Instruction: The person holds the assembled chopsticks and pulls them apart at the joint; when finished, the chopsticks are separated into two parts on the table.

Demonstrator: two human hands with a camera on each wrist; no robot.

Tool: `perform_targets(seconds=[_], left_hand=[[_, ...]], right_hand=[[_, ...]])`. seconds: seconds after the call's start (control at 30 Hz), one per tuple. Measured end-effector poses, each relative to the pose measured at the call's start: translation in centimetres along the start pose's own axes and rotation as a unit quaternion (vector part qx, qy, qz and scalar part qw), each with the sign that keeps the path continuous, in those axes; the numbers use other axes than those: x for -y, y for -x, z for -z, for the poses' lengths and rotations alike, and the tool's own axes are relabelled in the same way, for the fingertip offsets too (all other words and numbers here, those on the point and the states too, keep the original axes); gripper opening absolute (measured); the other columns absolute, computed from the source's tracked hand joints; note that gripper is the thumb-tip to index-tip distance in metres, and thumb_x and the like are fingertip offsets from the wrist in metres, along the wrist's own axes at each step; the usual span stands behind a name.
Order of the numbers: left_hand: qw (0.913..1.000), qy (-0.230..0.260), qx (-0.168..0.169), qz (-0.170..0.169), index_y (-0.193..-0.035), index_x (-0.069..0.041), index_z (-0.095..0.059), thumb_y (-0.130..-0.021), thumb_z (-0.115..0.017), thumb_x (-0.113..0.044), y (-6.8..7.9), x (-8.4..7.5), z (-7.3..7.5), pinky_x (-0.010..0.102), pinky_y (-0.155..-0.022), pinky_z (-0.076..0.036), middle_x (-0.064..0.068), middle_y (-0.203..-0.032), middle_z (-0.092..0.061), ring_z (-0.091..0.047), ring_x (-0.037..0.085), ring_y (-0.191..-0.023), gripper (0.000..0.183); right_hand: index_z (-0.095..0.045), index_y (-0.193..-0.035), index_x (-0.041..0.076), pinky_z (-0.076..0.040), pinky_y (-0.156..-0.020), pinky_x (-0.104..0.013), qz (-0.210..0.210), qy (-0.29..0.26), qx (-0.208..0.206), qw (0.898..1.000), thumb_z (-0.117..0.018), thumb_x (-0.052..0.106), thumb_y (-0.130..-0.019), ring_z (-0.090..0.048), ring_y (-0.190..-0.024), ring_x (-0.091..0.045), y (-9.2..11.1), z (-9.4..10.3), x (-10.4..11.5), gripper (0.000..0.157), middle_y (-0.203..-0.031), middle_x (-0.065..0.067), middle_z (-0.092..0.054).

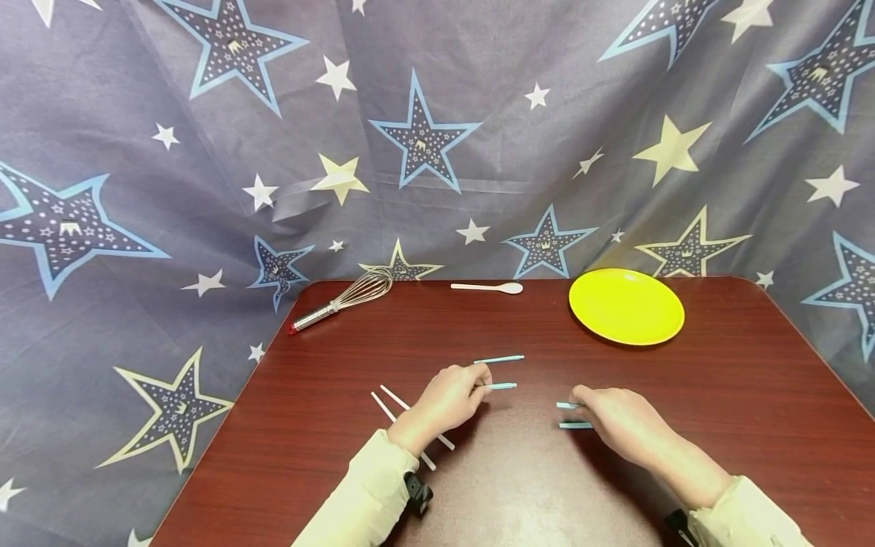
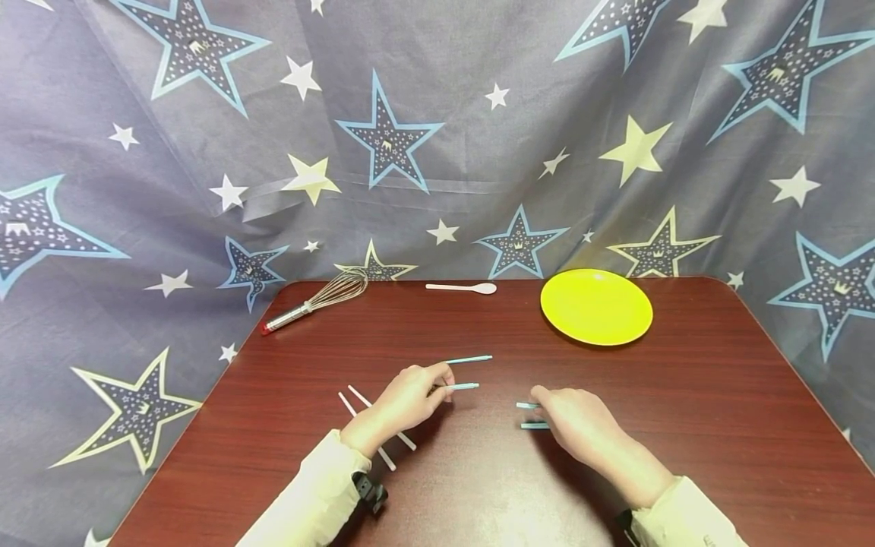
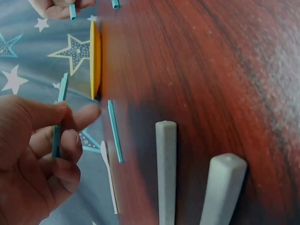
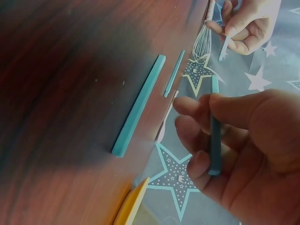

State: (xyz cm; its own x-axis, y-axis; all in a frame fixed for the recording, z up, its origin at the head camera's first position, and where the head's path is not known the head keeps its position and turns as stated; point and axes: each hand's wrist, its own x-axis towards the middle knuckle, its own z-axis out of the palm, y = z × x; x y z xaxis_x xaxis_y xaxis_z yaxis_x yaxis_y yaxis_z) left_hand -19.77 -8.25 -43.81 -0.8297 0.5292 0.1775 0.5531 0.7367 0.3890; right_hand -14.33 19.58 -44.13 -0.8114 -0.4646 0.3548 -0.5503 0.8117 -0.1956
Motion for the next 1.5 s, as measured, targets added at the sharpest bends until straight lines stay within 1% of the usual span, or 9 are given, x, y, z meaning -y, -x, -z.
perform_targets(seconds=[0.13, 0.3, 0.47, 0.6, 0.73, 0.87, 1.1, 1.27, 1.5], left_hand=[[0.9997, 0.003, -0.02, 0.015, -0.086, -0.016, -0.062, -0.092, -0.068, -0.017, 0.0, 0.3, 0.1, 0.024, -0.056, -0.043, -0.01, -0.069, -0.061, -0.052, 0.005, -0.059, 0.009], [0.9994, 0.006, -0.032, 0.01, -0.084, -0.012, -0.06, -0.092, -0.065, -0.007, -0.1, 0.5, 0.2, 0.025, -0.058, -0.045, -0.003, -0.071, -0.066, -0.057, 0.009, -0.063, 0.011], [0.9997, -0.004, -0.02, 0.014, -0.093, -0.01, -0.064, -0.088, -0.063, 0.006, -0.3, 0.6, 0.3, 0.029, -0.062, -0.048, -0.001, -0.076, -0.068, -0.06, 0.014, -0.069, 0.017], [0.9999, -0.001, -0.009, 0.008, -0.102, -0.01, -0.067, -0.088, -0.061, 0.008, -0.5, 0.6, 0.3, 0.03, -0.066, -0.05, 0.001, -0.081, -0.07, -0.063, 0.015, -0.073, 0.024], [0.9998, -0.01, -0.013, 0.01, -0.104, -0.011, -0.069, -0.09, -0.061, 0.005, -0.7, 0.7, 0.2, 0.03, -0.067, -0.051, 0.001, -0.082, -0.071, -0.065, 0.017, -0.074, 0.022], [0.9982, -0.038, -0.036, 0.029, -0.096, -0.012, -0.07, -0.088, -0.065, 0.001, -1.0, 0.6, 0.0, 0.034, -0.067, -0.053, 0.0, -0.081, -0.07, -0.067, 0.022, -0.077, 0.015], [0.9929, -0.069, -0.078, 0.057, -0.082, -0.015, -0.067, -0.084, -0.072, -0.01, -1.8, 0.2, -0.4, 0.038, -0.059, -0.051, -0.001, -0.075, -0.069, -0.067, 0.025, -0.07, 0.007], [0.9906, -0.081, -0.072, 0.083, -0.079, -0.018, -0.066, -0.085, -0.073, -0.016, -2.6, 0.1, -0.9, 0.038, -0.059, -0.051, -0.003, -0.074, -0.068, -0.067, 0.025, -0.07, 0.009], [0.99, -0.079, -0.055, 0.103, -0.08, -0.018, -0.066, -0.085, -0.074, -0.017, -3.5, 0.2, -1.7, 0.038, -0.064, -0.052, -0.005, -0.08, -0.065, -0.067, 0.023, -0.079, 0.009]], right_hand=[[-0.05, -0.076, 0.021, -0.036, -0.048, -0.028, -0.024, 0.007, 0.012, 1.0, -0.074, 0.018, -0.085, -0.041, -0.051, -0.007, -0.1, 0.2, -0.2, 0.026, -0.058, 0.017, -0.04], [-0.047, -0.074, 0.022, -0.035, -0.049, -0.029, -0.031, 0.012, 0.021, 0.999, -0.073, 0.016, -0.086, -0.039, -0.052, -0.008, -0.2, 0.3, -0.5, 0.029, -0.059, 0.016, -0.039], [-0.048, -0.072, 0.023, -0.036, -0.05, -0.029, -0.027, 0.012, 0.018, 0.999, -0.074, 0.016, -0.085, -0.04, -0.053, -0.008, -0.2, 0.3, -0.7, 0.03, -0.06, 0.016, -0.041], [-0.049, -0.073, 0.022, -0.036, -0.05, -0.029, -0.026, 0.013, 0.018, 0.999, -0.074, 0.013, -0.085, -0.04, -0.053, -0.008, -0.2, 0.2, -0.9, 0.029, -0.06, 0.016, -0.04], [-0.049, -0.073, 0.021, -0.036, -0.05, -0.028, -0.026, 0.015, 0.02, 0.999, -0.073, 0.01, -0.085, -0.038, -0.052, -0.008, -0.2, 0.2, -1.1, 0.029, -0.06, 0.016, -0.039], [-0.052, -0.074, 0.021, -0.035, -0.05, -0.027, -0.029, 0.01, 0.022, 0.999, -0.072, 0.009, -0.085, -0.038, -0.053, -0.006, -0.2, 0.2, -1.3, 0.026, -0.061, 0.017, -0.041], [-0.053, -0.074, 0.021, -0.036, -0.052, -0.025, -0.031, -0.002, 0.028, 0.999, -0.073, 0.006, -0.085, -0.038, -0.055, -0.005, -0.3, 0.0, -1.5, 0.027, -0.062, 0.017, -0.042], [-0.053, -0.073, 0.02, -0.037, -0.055, -0.025, -0.012, -0.018, 0.027, 0.999, -0.074, 0.003, -0.082, -0.039, -0.058, -0.006, -0.3, -0.5, -1.8, 0.029, -0.065, 0.015, -0.042], [-0.063, -0.078, 0.017, -0.045, -0.056, -0.025, 0.011, -0.017, 0.013, 1.0, -0.08, 0.005, -0.077, -0.05, -0.062, -0.006, 0.0, -1.0, -1.9, 0.021, -0.075, 0.01, -0.049]])
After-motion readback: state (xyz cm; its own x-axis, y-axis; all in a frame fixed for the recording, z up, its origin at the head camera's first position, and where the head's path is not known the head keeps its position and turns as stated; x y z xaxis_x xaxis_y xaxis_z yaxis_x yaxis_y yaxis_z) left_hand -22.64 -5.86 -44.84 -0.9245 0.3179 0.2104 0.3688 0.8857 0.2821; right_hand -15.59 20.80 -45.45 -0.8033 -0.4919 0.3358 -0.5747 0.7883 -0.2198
